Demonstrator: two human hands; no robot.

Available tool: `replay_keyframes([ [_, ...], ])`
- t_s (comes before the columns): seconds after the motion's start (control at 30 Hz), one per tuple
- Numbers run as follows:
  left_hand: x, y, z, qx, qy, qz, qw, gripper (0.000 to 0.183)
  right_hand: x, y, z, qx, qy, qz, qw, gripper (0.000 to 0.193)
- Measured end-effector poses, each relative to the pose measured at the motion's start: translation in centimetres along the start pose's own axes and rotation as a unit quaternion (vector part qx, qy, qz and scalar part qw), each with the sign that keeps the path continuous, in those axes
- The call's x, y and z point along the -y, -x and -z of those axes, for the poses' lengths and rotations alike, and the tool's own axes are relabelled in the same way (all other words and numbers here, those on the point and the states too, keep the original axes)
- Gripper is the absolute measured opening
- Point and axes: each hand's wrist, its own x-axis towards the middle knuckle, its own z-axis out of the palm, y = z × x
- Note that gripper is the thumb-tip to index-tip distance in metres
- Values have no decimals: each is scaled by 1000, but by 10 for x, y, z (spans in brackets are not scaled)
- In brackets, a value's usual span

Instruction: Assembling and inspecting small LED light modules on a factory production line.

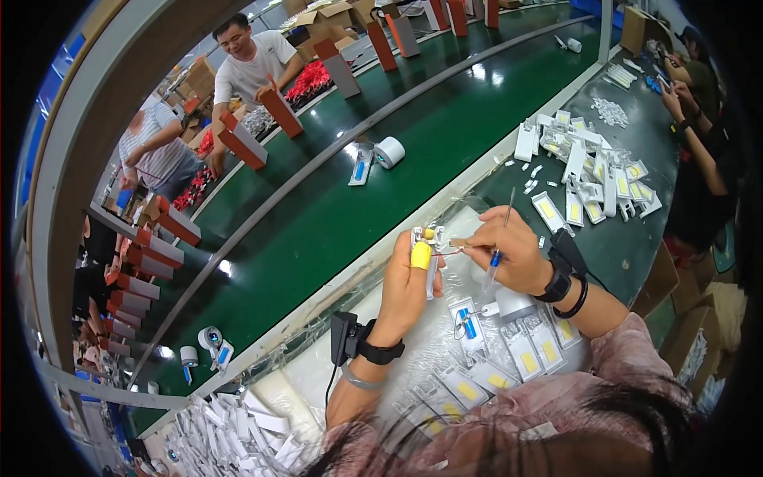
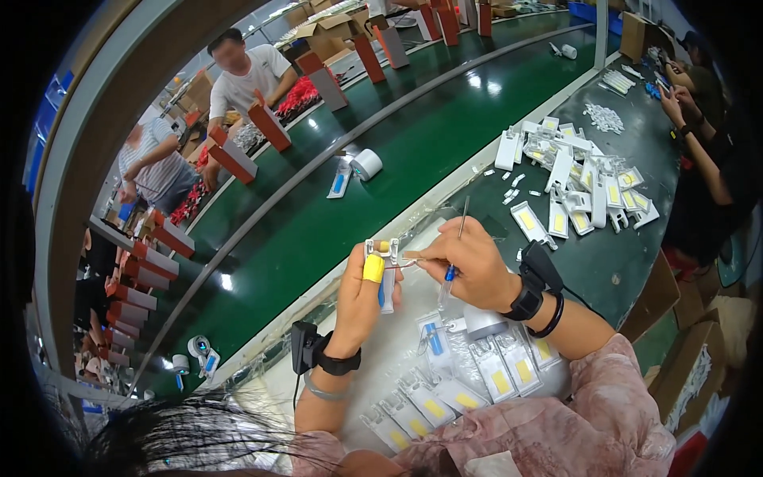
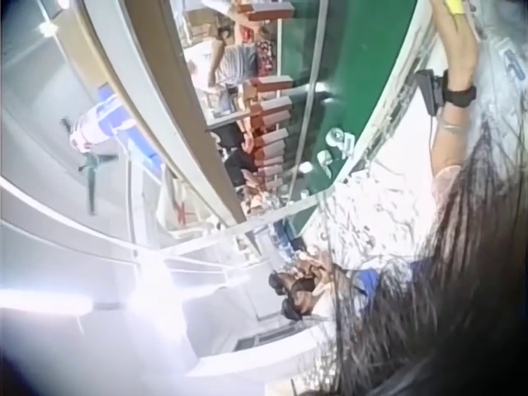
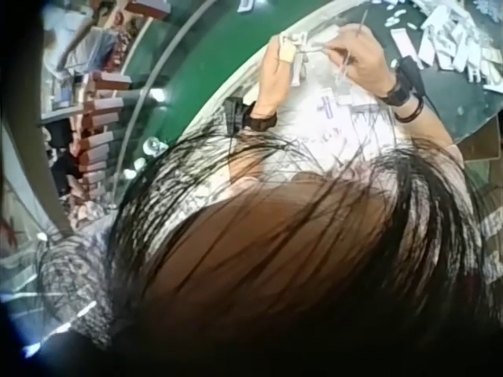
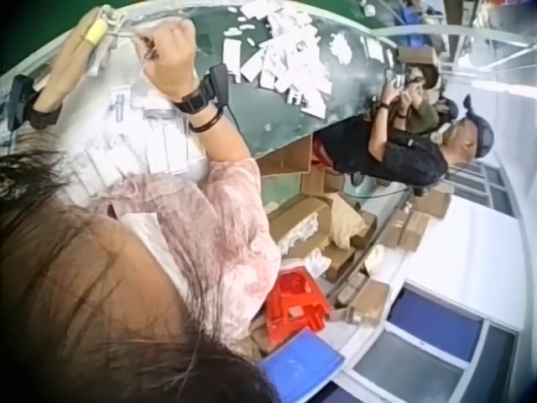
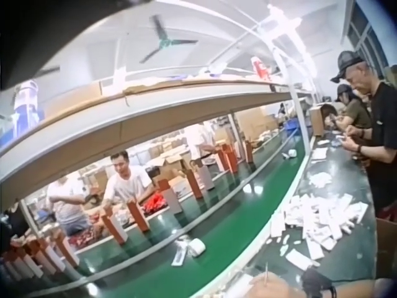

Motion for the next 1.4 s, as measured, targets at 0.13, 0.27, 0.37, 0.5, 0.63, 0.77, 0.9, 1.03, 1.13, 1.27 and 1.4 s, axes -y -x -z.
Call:
replay_keyframes([
  [0.13,4,0,-6,-12,13,17,1000,26,2,-4,1,-23,-13,26,999,22],
  [0.27,3,4,-13,-3,7,11,1000,35,3,2,2,17,-28,0,999,20],
  [0.37,-2,7,-17,16,-13,2,1000,38,5,1,4,23,-34,15,999,21],
  [0.5,-2,11,-22,26,-22,-18,999,41,7,-1,5,6,-34,39,999,21],
  [0.63,-6,10,-26,31,-56,-40,997,43,5,0,8,-1,-26,43,999,21],
  [0.77,-2,11,-27,45,-61,-51,996,46,4,-1,10,1,-30,44,999,22],
  [0.9,2,12,-28,37,-69,-69,995,45,4,-1,10,-2,-33,43,999,22],
  [1.03,0,11,-31,30,-73,-73,994,45,2,-1,10,-6,-35,43,998,22],
  [1.13,-1,13,-32,21,-81,-82,993,45,2,-3,11,-9,-17,56,998,23],
  [1.27,7,13,-33,12,-38,-77,996,43,2,-1,9,-6,-26,46,999,22],
  [1.4,12,10,-38,-4,-47,-107,993,42,2,0,11,-3,-56,13,998,23],
])
